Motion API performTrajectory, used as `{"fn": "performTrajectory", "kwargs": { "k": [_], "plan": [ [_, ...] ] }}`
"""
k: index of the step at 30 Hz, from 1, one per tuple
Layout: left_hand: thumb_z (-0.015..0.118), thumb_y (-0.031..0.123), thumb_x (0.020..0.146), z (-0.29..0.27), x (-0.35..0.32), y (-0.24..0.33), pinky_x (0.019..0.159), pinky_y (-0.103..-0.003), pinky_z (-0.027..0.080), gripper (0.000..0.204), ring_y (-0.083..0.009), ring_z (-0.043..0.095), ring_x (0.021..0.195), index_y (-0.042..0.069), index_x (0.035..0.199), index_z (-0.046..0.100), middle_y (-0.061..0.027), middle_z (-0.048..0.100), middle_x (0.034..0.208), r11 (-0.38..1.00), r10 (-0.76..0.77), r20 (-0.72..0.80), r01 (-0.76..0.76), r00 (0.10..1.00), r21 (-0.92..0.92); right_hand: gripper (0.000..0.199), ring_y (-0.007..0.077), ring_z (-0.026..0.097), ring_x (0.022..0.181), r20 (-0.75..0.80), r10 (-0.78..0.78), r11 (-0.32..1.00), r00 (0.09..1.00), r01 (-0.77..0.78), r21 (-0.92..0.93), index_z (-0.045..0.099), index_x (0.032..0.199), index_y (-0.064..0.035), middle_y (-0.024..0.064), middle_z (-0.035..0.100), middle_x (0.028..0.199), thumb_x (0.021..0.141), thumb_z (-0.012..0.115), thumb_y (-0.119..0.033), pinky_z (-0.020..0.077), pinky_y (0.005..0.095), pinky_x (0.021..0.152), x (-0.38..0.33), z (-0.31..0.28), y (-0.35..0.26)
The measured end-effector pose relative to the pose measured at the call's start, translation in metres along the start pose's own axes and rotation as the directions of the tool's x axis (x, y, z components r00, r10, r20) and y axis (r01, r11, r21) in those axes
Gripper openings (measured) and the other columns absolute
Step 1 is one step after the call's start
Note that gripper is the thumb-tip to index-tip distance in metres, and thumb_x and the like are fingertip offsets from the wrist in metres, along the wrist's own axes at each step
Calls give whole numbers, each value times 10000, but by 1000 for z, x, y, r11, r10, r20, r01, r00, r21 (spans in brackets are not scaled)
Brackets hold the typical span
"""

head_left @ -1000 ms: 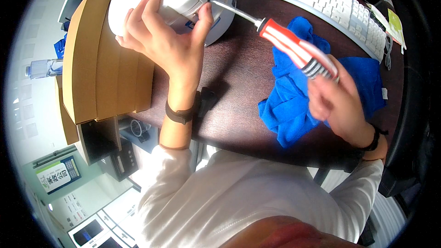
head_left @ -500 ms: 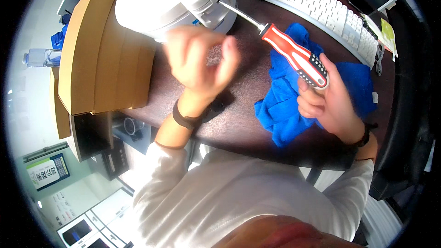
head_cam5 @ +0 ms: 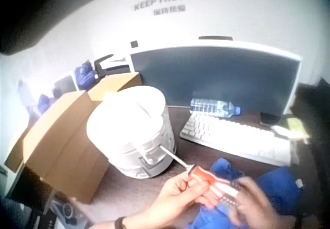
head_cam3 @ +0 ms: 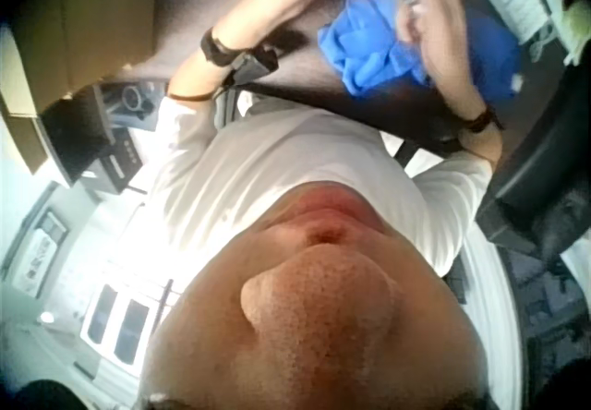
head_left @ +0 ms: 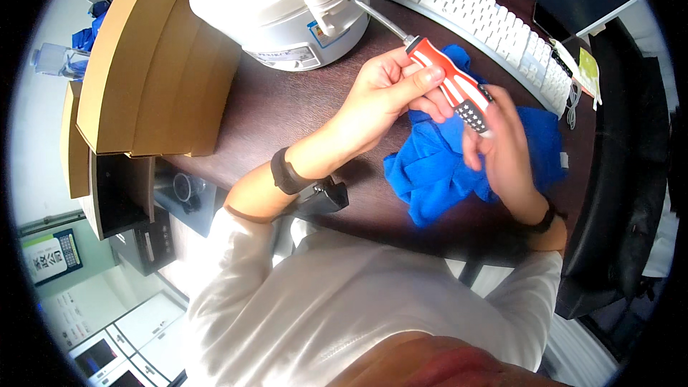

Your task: The person uses a screwdriver to remove screws from a white rice cooker, detaches a small plastic cover, and opens the lid to reveal the inner pot. The person then removes the inner pot and places it aside.

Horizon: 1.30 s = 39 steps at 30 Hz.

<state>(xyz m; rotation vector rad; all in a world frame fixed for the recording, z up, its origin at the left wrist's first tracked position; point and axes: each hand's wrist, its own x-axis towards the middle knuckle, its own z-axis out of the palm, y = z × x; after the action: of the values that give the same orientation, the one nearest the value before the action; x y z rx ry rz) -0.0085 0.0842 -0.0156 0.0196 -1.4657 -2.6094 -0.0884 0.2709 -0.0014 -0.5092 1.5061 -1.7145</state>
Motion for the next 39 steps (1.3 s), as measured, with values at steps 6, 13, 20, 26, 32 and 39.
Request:
{"fn": "performTrajectory", "kwargs": {
  "k": [6, 13, 20, 26, 32, 39],
  "plan": [
    [545, 274, 971, 1, -1, -1, 628, -277, 559, 335, -163, 658, 717, -28, 1118, 549, -137, 671, 913, 999, 51, -10, -51, 999, -4, 259, 117, 578, 569, 89, -496, 616, 864, 422, -666, 559, 957, 13, 87, 618, 722, 885, 671, -210, 458, 256, 533, -2, 10, -7],
    [523, 300, 980, -3, 0, -4, 584, -272, 536, 382, -148, 644, 679, -39, 1156, 530, -134, 668, 884, 991, 33, 62, -25, 997, -135, 564, 88, 371, 406, 156, 151, 977, 976, -171, 127, 581, 855, 4, 1, 431, 491, 1001, 330, -480, 286, 238, 410, 0, 1, 0],
    [532, 326, 976, 4, -3, -4, 600, -266, 540, 355, -137, 641, 649, -23, 1031, 574, -127, 677, 843, 997, 30, -50, -33, 998, -67, 379, 168, 552, 507, 177, -688, 383, 704, 559, -736, 531, 1047, -12, 68, 601, 703, 813, 737, -227, 482, 274, 521, 4, 10, -1],
    [524, 284, 979, -3, 0, -1, 611, -266, 546, 345, -144, 634, 631, -27, 1127, 545, -197, 658, 1043, 984, 11, 25, -6, 1000, -179, 370, 100, 426, 416, 41, -31, 957, 999, 42, -287, 560, 932, -15, 0, 487, 568, 983, 501, -376, 333, 240, 406, -1, 3, -6],
    [530, 282, 975, -4, 1, -1, 617, -250, 543, 355, -137, 627, 621, -31, 1144, 540, -201, 641, 1111, 983, 38, 34, -31, 999, -180, 576, 86, 364, 390, 183, 149, 983, 972, -166, 80, 554, 968, -1, -19, 395, 516, 1000, 323, -527, 287, 236, 390, 3, -1, 0],
    [546, 350, 964, -6, -2, -5, 583, -238, 534, 393, -114, 618, 617, -28, 1067, 578, -153, 679, 978, 994, 25, 4, -24, 1000, -107, 333, 175, 600, 583, 169, -603, 455, 780, 510, -730, 526, 1059, -14, 91, 616, 752, 864, 696, -223, 490, 290, 529, 3, 13, 0]
  ]
}}
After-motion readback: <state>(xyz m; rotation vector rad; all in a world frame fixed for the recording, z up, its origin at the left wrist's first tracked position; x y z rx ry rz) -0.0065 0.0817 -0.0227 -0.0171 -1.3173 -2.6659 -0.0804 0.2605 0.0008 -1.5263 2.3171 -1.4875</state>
